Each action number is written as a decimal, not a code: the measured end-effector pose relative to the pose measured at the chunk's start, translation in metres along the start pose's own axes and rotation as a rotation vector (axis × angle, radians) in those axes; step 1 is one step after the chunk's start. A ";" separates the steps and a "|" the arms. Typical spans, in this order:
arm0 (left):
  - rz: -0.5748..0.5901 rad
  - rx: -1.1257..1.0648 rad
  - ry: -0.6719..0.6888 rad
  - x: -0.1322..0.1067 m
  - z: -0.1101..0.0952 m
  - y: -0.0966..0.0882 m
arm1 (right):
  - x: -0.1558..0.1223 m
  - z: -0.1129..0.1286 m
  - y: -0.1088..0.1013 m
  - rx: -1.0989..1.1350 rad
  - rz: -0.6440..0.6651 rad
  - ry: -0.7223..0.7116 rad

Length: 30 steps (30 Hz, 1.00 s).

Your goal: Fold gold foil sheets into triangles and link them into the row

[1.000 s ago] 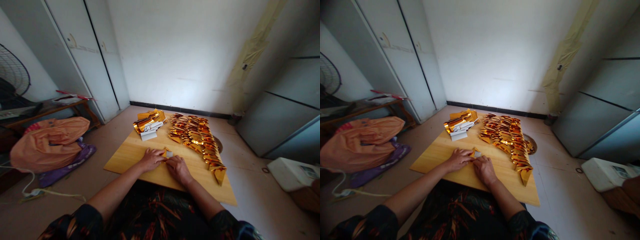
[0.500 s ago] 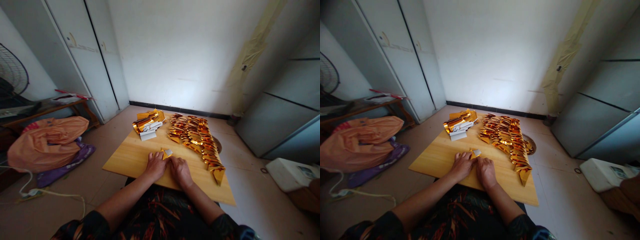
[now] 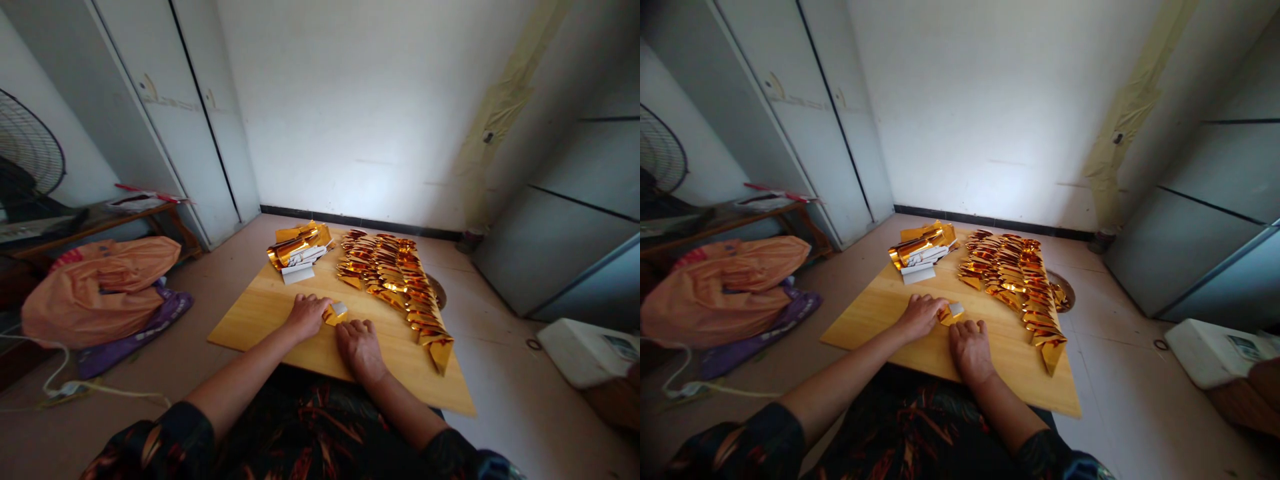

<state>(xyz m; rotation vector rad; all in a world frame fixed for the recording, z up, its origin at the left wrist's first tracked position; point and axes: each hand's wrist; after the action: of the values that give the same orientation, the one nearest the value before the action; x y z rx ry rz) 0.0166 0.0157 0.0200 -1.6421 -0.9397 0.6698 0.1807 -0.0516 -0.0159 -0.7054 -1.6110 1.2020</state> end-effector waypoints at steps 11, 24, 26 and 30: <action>-0.037 -0.075 0.196 0.023 0.014 0.022 | 0.016 -0.037 -0.008 -0.009 0.106 -0.081; 0.057 -0.040 0.374 0.027 0.033 0.007 | 0.029 -0.042 -0.009 -0.031 0.122 -0.111; 0.038 0.012 0.374 0.025 0.031 0.007 | 0.028 -0.043 -0.007 -0.023 0.107 -0.113; -0.009 0.079 0.396 0.020 0.026 0.008 | 0.026 -0.045 -0.004 0.001 0.085 -0.090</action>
<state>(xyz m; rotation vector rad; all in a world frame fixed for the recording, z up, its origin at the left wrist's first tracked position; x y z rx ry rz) 0.0076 0.0451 0.0057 -1.6212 -0.6256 0.3500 0.2131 -0.0139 -0.0008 -0.7349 -1.6678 1.3127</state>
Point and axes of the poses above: each hand's wrist, its own x-axis towards the middle knuckle, its own y-axis out of the palm, z = x × y, and after that the axes turned 5 degrees about -x, right-handed
